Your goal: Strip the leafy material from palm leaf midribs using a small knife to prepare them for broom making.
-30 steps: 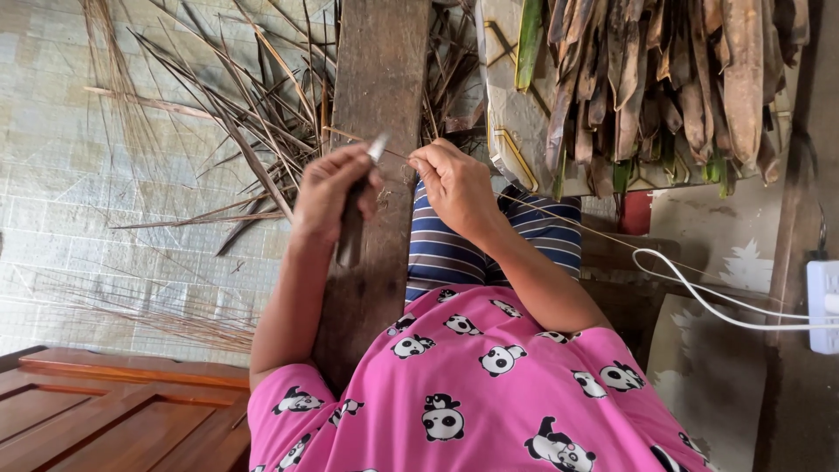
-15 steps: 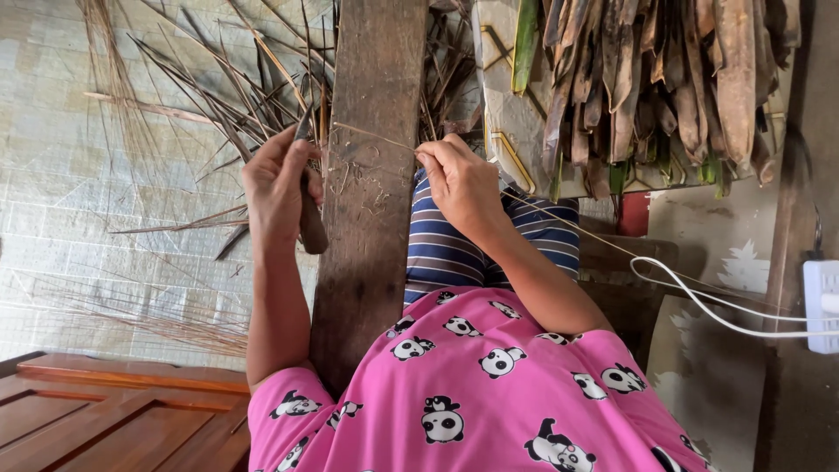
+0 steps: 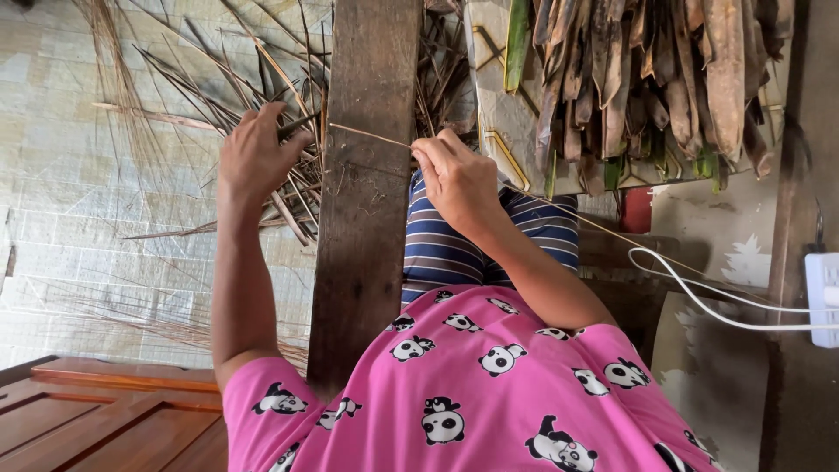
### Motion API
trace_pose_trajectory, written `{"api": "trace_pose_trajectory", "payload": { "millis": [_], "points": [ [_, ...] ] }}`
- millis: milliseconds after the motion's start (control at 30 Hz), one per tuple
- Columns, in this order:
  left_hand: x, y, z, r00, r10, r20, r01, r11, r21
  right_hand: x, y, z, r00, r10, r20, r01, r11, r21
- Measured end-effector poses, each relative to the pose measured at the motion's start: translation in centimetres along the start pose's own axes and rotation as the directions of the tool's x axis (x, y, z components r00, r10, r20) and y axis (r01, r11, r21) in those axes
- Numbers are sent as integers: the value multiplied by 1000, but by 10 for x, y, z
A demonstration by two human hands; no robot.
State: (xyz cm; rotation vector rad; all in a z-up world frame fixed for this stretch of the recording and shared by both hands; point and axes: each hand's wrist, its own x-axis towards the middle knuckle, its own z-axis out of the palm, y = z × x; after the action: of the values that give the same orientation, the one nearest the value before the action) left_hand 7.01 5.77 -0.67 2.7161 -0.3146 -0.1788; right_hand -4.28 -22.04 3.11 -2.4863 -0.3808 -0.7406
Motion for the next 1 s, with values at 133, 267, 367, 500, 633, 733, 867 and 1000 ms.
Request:
{"api": "trace_pose_trajectory", "payload": {
  "millis": [133, 267, 367, 500, 633, 733, 867, 1000],
  "points": [
    [2, 34, -42, 989, -38, 144, 38, 999, 4, -1, -1, -1, 999, -24, 30, 25, 999, -35],
    [28, 4, -41, 970, 28, 242, 75, 910, -407, 3, -6, -7, 996, -87, -6, 86, 994, -74],
    [28, 1, -52, 956, 14, 294, 161, 810, -563, 3, -6, -12, 996, -92, 14, 93, 994, -62],
    [32, -2, -50, 967, 55, 247, 71, 879, -472, 0, -4, -10, 992, -108, 59, 113, 990, -83],
    [29, -10, -30, 977, 166, -130, -172, 984, -34, -2, -3, -5, 988, -134, 82, 137, 990, -32],
    [1, 22, -42, 890, 400, -220, -448, 857, -255, -2, -2, 0, 987, -134, 85, 133, 991, 13],
    [-44, 78, -42, 871, 479, -106, -489, 825, -283, -2, -4, 6, 979, -163, 123, 162, 987, 16],
    [-61, 87, -20, 885, 455, -99, -464, 845, -268, -2, -8, 14, 961, -232, 151, 235, 972, -1]
  ]
}}
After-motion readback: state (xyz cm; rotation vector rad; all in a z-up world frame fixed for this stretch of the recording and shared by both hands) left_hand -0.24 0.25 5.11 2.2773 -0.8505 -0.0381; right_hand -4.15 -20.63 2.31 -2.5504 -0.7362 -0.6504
